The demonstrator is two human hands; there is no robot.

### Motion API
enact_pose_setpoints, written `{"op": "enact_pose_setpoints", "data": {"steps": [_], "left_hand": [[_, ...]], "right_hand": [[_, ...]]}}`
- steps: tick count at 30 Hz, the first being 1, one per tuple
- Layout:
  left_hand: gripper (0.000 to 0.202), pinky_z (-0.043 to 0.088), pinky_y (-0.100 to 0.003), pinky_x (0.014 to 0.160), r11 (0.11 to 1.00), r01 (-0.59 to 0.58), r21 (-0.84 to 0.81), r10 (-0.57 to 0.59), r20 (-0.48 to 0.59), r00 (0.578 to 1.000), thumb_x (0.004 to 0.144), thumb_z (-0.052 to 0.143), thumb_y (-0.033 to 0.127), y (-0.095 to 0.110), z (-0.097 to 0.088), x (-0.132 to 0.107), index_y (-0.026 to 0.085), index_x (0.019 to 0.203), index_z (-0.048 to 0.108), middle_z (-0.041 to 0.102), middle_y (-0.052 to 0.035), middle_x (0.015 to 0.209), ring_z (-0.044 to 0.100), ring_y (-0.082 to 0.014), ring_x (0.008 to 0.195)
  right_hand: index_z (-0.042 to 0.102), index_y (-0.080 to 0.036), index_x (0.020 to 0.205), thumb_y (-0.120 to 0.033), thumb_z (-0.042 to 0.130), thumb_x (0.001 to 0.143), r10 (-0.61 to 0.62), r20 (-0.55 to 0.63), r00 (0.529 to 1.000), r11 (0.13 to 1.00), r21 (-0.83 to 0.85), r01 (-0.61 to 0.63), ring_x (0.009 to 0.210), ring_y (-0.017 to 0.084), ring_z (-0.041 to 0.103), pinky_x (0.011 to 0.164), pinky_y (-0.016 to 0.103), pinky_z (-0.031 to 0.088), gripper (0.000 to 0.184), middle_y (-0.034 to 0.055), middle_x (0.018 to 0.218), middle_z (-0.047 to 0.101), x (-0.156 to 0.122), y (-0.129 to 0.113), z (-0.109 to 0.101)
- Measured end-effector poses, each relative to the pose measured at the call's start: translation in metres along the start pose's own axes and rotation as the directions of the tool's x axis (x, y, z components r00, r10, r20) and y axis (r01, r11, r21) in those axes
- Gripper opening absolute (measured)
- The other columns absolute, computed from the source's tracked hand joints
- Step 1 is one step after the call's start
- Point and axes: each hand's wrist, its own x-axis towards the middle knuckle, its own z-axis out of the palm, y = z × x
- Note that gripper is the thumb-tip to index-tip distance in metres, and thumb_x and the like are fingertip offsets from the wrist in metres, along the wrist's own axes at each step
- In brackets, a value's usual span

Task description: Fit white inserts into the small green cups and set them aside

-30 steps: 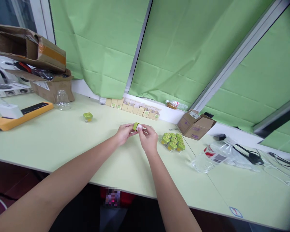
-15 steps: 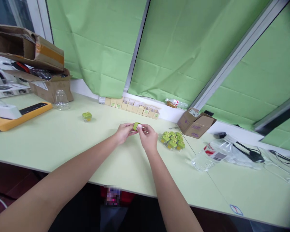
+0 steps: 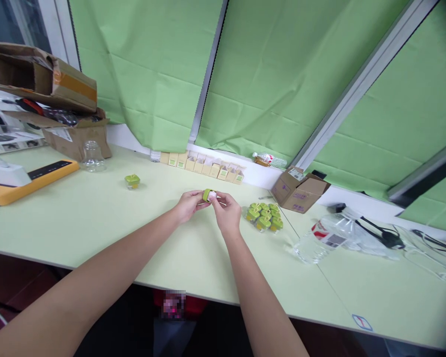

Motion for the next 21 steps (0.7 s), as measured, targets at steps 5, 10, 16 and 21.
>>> {"op": "enact_pose_setpoints", "data": {"steps": [5,10,16,21], "left_hand": [[0.026,0.052,-0.037,0.096,1.000,0.000,0.007,0.000,0.009,1.000,0.067,0.080,0.025,0.0021,0.0005,-0.0010,0.013,0.089,0.073,0.072,-0.0100,0.102,0.067,-0.0199,0.094],[0.024,0.053,-0.038,0.095,1.000,-0.017,-0.002,0.017,-0.036,0.999,0.067,0.078,0.023,0.0003,0.0015,0.0000,0.013,0.089,0.073,0.073,-0.0099,0.098,0.068,-0.0198,0.092],[0.024,0.054,-0.037,0.094,1.000,-0.017,-0.013,0.016,-0.035,0.999,0.066,0.079,0.022,0.0006,0.0022,-0.0003,0.013,0.087,0.073,0.072,-0.0099,0.099,0.068,-0.0204,0.092],[0.026,0.053,-0.038,0.093,1.000,-0.029,0.004,0.029,0.006,1.000,0.066,0.080,0.028,0.0029,0.0011,-0.0011,0.012,0.085,0.073,0.072,-0.0109,0.101,0.067,-0.0219,0.093]], "right_hand": [[0.069,-0.018,0.095,-0.046,0.068,0.076,-0.002,-0.005,1.000,1.000,0.002,0.002,0.082,0.018,0.068,0.079,0.034,0.059,0.034,0.0070,0.096,0.072,-0.0010,-0.0029,0.0004],[0.065,-0.019,0.095,-0.045,0.066,0.077,-0.030,-0.036,0.999,0.999,-0.040,0.029,0.083,0.017,0.067,0.076,0.032,0.059,0.031,0.0058,0.094,0.070,-0.0031,-0.0088,0.0019],[0.063,-0.018,0.097,-0.041,0.064,0.079,-0.070,-0.030,0.997,0.996,-0.057,0.068,0.082,0.017,0.066,0.075,0.031,0.059,0.030,0.0071,0.099,0.068,-0.0035,-0.0090,0.0037],[0.060,-0.018,0.095,-0.041,0.066,0.076,-0.016,-0.034,0.999,1.000,-0.018,0.016,0.083,0.017,0.065,0.071,0.029,0.058,0.030,0.0066,0.098,0.066,-0.0023,-0.0069,0.0039]]}}
